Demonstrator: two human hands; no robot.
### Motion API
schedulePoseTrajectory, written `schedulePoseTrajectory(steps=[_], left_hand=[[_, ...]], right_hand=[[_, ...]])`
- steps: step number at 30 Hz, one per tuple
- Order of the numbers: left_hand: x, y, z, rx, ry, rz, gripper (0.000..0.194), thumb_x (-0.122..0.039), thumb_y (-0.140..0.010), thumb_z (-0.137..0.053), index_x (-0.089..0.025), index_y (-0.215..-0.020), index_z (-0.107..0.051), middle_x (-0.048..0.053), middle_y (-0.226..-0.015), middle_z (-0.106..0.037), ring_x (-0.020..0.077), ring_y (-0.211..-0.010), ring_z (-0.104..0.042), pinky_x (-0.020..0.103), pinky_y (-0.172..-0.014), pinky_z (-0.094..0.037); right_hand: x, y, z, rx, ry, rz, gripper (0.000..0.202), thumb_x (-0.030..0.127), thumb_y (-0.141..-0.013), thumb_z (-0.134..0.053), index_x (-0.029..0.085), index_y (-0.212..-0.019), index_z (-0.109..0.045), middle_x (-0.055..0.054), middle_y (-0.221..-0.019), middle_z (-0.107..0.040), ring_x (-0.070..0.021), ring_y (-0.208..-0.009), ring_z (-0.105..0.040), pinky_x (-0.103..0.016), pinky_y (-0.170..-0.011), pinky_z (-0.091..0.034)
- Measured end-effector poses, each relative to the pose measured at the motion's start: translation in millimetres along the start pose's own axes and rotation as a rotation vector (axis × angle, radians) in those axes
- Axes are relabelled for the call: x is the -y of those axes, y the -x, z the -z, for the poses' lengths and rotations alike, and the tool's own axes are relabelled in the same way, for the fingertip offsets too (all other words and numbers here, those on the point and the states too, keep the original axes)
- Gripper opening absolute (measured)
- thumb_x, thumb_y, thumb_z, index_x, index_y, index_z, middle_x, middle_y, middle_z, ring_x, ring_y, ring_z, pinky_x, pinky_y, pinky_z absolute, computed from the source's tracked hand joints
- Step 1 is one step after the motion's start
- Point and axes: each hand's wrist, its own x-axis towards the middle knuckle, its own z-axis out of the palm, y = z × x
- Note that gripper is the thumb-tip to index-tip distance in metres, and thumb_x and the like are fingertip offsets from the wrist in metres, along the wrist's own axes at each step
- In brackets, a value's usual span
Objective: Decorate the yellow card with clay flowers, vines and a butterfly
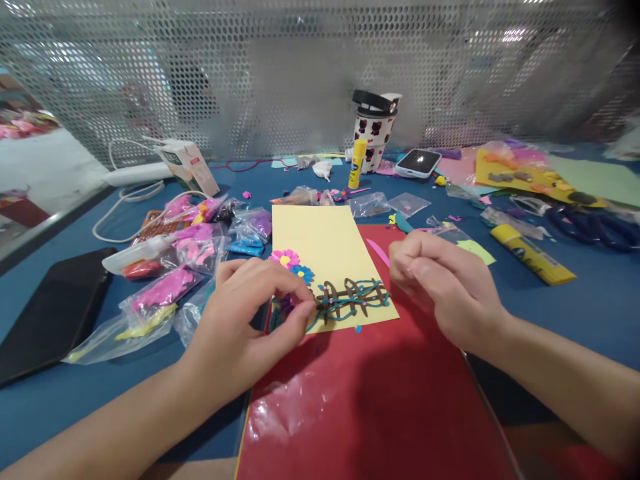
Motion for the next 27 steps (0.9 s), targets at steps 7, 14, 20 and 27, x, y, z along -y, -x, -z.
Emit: schedulePoseTrajectory(steps=[7, 14, 20, 27], left_hand=[[3, 0, -0.6, -0.016, -0.049, 0.003, 0.007, -0.021, -0.087, -0.056, -0.025, -0.082, -0.059, -0.007, -0.079, -0.067, 0.0135, -0.075, -0.061, 0.035, -0.080, -0.033], [5, 1, -1.9, -0.015, -0.075, -0.008, 0.007, -0.023, -0.087, -0.057, -0.025, -0.082, -0.061, -0.006, -0.080, -0.068, 0.0154, -0.077, -0.063, 0.036, -0.081, -0.034], [7, 0, -1.3, -0.012, -0.079, -0.035, 0.007, -0.022, -0.087, -0.057, -0.026, -0.082, -0.060, -0.007, -0.079, -0.068, 0.0155, -0.076, -0.063, 0.036, -0.080, -0.032], [9, 1, 0.5, -0.001, -0.095, -0.053, 0.004, -0.023, -0.088, -0.058, -0.027, -0.086, -0.059, -0.007, -0.081, -0.069, 0.0153, -0.076, -0.062, 0.037, -0.081, -0.032]], right_hand=[[-9, -10, 1, 0.034, 0.228, 0.072, 0.016, 0.028, -0.091, -0.056, 0.022, -0.078, -0.063, 0.001, -0.070, -0.066, -0.0127, -0.064, -0.056, -0.028, -0.062, -0.042], [-11, -11, -1, 0.043, 0.226, 0.118, 0.010, 0.023, -0.086, -0.062, 0.023, -0.085, -0.072, 0.001, -0.063, -0.068, -0.0112, -0.056, -0.056, -0.025, -0.052, -0.041], [-15, -12, 5, 0.013, 0.355, 0.183, 0.009, 0.031, -0.081, -0.072, 0.024, -0.076, -0.071, 0.003, -0.059, -0.067, -0.0125, -0.057, -0.051, -0.031, -0.065, -0.039], [-16, -15, 12, 0.038, 0.426, 0.346, 0.005, 0.025, -0.083, -0.071, 0.022, -0.079, -0.068, 0.006, -0.059, -0.068, -0.0075, -0.046, -0.046, -0.033, -0.070, -0.032]])
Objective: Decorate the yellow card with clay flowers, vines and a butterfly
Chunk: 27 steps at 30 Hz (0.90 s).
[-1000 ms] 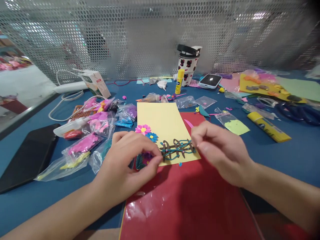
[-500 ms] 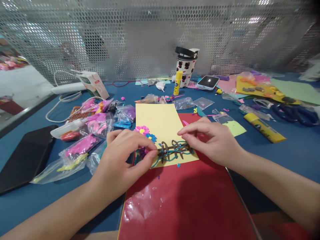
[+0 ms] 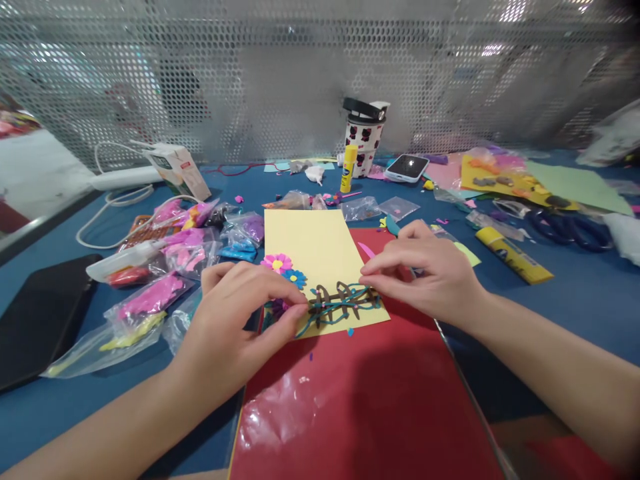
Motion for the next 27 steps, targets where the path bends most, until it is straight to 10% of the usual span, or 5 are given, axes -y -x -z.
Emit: schedulePoseTrajectory(steps=[15, 23, 27], left_hand=[[-1, -3, 2.5, -0.019, -0.042, -0.027, 0.008, -0.021, -0.087, -0.056, -0.028, -0.083, -0.059, -0.008, -0.079, -0.069, 0.0153, -0.075, -0.063, 0.037, -0.078, -0.034], [0, -5, 3.1, -0.015, 0.002, -0.017, 0.011, -0.021, -0.086, -0.055, -0.030, -0.083, -0.059, -0.009, -0.077, -0.068, 0.0162, -0.073, -0.062, 0.037, -0.077, -0.032], [2, -4, 1.9, -0.008, 0.014, -0.032, 0.013, -0.019, -0.087, -0.052, -0.030, -0.085, -0.057, -0.010, -0.074, -0.068, 0.0155, -0.072, -0.062, 0.038, -0.076, -0.032]], right_hand=[[0, 1, -8, 0.093, -0.135, -0.148, 0.003, 0.026, -0.082, -0.070, 0.027, -0.079, -0.072, 0.003, -0.064, -0.070, -0.0121, -0.057, -0.051, -0.030, -0.065, -0.040], [-17, -34, -13, 0.550, -0.334, -0.206, 0.011, 0.028, -0.083, -0.068, 0.020, -0.085, -0.075, 0.003, -0.063, -0.067, -0.0062, -0.047, -0.045, -0.019, -0.044, -0.033], [-25, -34, -26, 0.507, -0.369, -0.090, 0.015, 0.028, -0.087, -0.064, 0.018, -0.087, -0.075, 0.000, -0.066, -0.068, -0.0058, -0.048, -0.047, -0.019, -0.047, -0.036]])
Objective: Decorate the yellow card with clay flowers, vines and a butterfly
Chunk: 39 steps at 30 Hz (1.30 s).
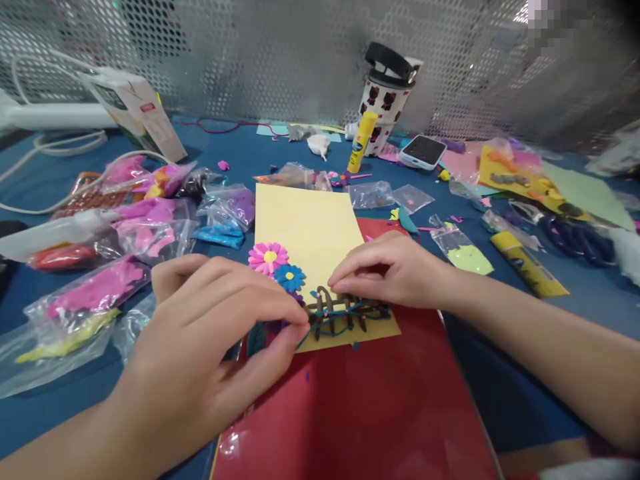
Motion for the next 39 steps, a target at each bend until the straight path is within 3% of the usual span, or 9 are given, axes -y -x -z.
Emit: schedulePoseTrajectory(steps=[2, 5, 10, 23, 30, 34, 39], left_hand=[[2, 0, -0.6, 0.003, 0.000, -0.009, 0.013, -0.018, -0.086, -0.053, -0.030, -0.085, -0.056, -0.010, -0.074, -0.067, 0.0152, -0.072, -0.061, 0.038, -0.075, -0.032], [4, 1, -1.4, 0.023, -0.014, -0.023, 0.014, -0.016, -0.085, -0.054, -0.030, -0.085, -0.054, -0.009, -0.071, -0.066, 0.0151, -0.071, -0.060, 0.037, -0.073, -0.032], [7, 3, -2.2, 0.075, -0.065, 0.021, 0.011, -0.019, -0.086, -0.052, -0.029, -0.085, -0.052, -0.008, -0.073, -0.065, 0.0161, -0.074, -0.059, 0.037, -0.074, -0.032], [11, 7, -2.2, 0.118, -0.058, 0.104, 0.010, -0.022, -0.084, -0.052, -0.033, -0.085, -0.053, -0.008, -0.075, -0.061, 0.0171, -0.078, -0.056, 0.038, -0.079, -0.035], [15, 10, -2.9, 0.150, -0.069, 0.151, 0.010, -0.026, -0.081, -0.057, -0.035, -0.085, -0.054, -0.008, -0.079, -0.063, 0.0191, -0.082, -0.057, 0.038, -0.080, -0.038], [10, 6, -2.3, 0.113, 0.000, 0.169, 0.019, -0.019, -0.078, -0.059, -0.036, -0.087, -0.056, -0.010, -0.078, -0.063, 0.0158, -0.078, -0.058, 0.034, -0.081, -0.040], [5, 1, -4.5, -0.015, 0.098, 0.134, 0.031, -0.007, -0.070, -0.063, -0.035, -0.083, -0.055, -0.014, -0.076, -0.064, 0.0141, -0.073, -0.059, 0.033, -0.076, -0.041]], right_hand=[[-4, 1, -4, -0.082, 0.096, 0.121, 0.015, 0.029, -0.087, -0.064, 0.019, -0.085, -0.075, -0.001, -0.069, -0.066, -0.0083, -0.058, -0.053, -0.021, -0.056, -0.041], [-6, 3, -7, -0.198, 0.216, 0.261, 0.010, 0.030, -0.086, -0.067, 0.024, -0.083, -0.075, -0.005, -0.090, -0.065, -0.0151, -0.086, -0.060, -0.032, -0.078, -0.045], [-5, 5, -6, -0.181, 0.244, 0.251, 0.007, 0.027, -0.086, -0.067, 0.026, -0.081, -0.072, -0.005, -0.112, -0.063, -0.0216, -0.113, -0.057, -0.044, -0.098, -0.041], [-3, 8, -6, -0.111, 0.272, 0.174, 0.008, 0.033, -0.085, -0.067, 0.031, -0.080, -0.072, -0.003, -0.115, -0.064, -0.0256, -0.116, -0.057, -0.048, -0.104, -0.038], [-4, 6, -6, -0.095, 0.272, 0.159, 0.013, 0.032, -0.089, -0.062, 0.030, -0.084, -0.073, -0.003, -0.119, -0.065, -0.0222, -0.118, -0.057, -0.047, -0.104, -0.036], [-5, 7, -7, -0.083, 0.276, 0.156, 0.011, 0.034, -0.088, -0.063, 0.030, -0.086, -0.073, -0.004, -0.119, -0.065, -0.0219, -0.118, -0.056, -0.045, -0.104, -0.033], [-4, 7, -6, -0.078, 0.276, 0.169, 0.013, 0.030, -0.090, -0.060, 0.028, -0.087, -0.072, -0.004, -0.117, -0.066, -0.0224, -0.114, -0.059, -0.046, -0.104, -0.031]])
